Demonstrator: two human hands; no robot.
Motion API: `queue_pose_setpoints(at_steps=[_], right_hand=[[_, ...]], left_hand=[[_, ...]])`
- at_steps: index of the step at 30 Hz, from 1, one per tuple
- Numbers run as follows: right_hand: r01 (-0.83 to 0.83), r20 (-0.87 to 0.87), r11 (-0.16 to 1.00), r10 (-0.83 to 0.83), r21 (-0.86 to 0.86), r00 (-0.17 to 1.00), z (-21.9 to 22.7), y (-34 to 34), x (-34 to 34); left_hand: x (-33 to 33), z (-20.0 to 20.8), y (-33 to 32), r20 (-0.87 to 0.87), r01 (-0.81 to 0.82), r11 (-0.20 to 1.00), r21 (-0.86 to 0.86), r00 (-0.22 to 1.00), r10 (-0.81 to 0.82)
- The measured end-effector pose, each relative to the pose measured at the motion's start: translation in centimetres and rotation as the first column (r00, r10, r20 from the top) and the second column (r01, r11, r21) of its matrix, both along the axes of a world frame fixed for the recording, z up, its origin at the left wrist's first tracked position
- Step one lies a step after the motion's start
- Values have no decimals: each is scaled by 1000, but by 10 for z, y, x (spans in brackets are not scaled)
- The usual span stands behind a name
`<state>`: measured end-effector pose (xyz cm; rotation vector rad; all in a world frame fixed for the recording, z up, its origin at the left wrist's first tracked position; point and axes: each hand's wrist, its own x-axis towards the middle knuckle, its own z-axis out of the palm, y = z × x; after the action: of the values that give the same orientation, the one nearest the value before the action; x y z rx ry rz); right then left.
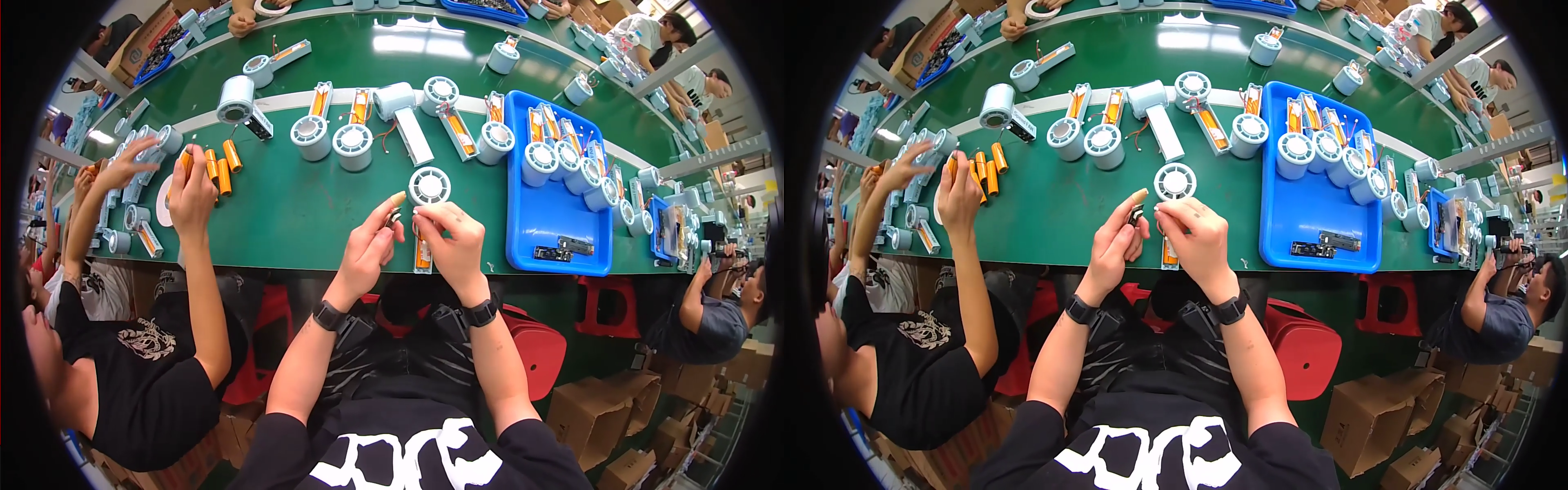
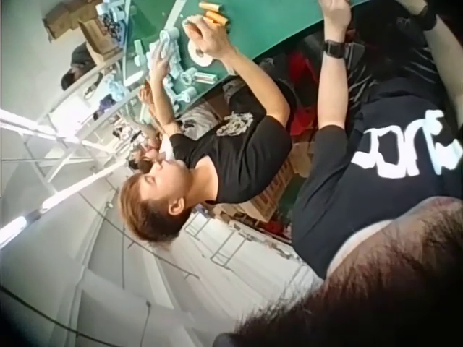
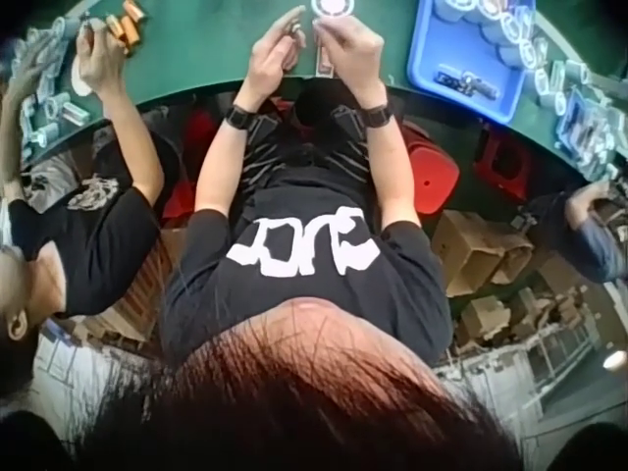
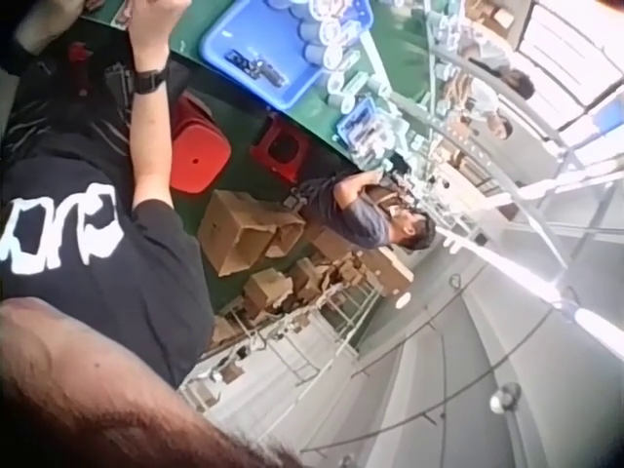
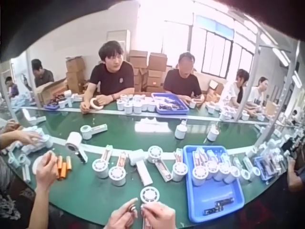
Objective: The person connects a circuit board to a fan assembly by hand, fits the board into the handle, and places the assembled fan onto a blue tray before repeating the process.
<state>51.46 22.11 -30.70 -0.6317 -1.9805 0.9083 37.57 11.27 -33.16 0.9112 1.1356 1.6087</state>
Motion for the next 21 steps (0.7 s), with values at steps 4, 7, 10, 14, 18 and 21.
queue_pose_setpoints(at_steps=[4,7,10,14,18,21], right_hand=[[-19,91,947,-10,322,996,-3,3,-2],[-38,121,926,-8,374,993,0,4,-3],[-53,150,917,-7,395,989,0,5,-4],[-59,140,940,13,337,990,-4,4,-5],[-58,52,972,48,227,998,-7,3,-5],[-58,38,977,51,204,998,-6,2,-5]], left_hand=[[-2,-1,0,-100,-13,998,-54,995,8],[0,0,2,-205,-42,998,-56,978,30],[1,1,3,-343,-85,996,-25,937,71],[-1,-1,3,-264,-65,998,15,962,66],[7,2,6,-193,-178,984,-19,966,171],[5,-3,12,-317,-187,977,101,925,210]])
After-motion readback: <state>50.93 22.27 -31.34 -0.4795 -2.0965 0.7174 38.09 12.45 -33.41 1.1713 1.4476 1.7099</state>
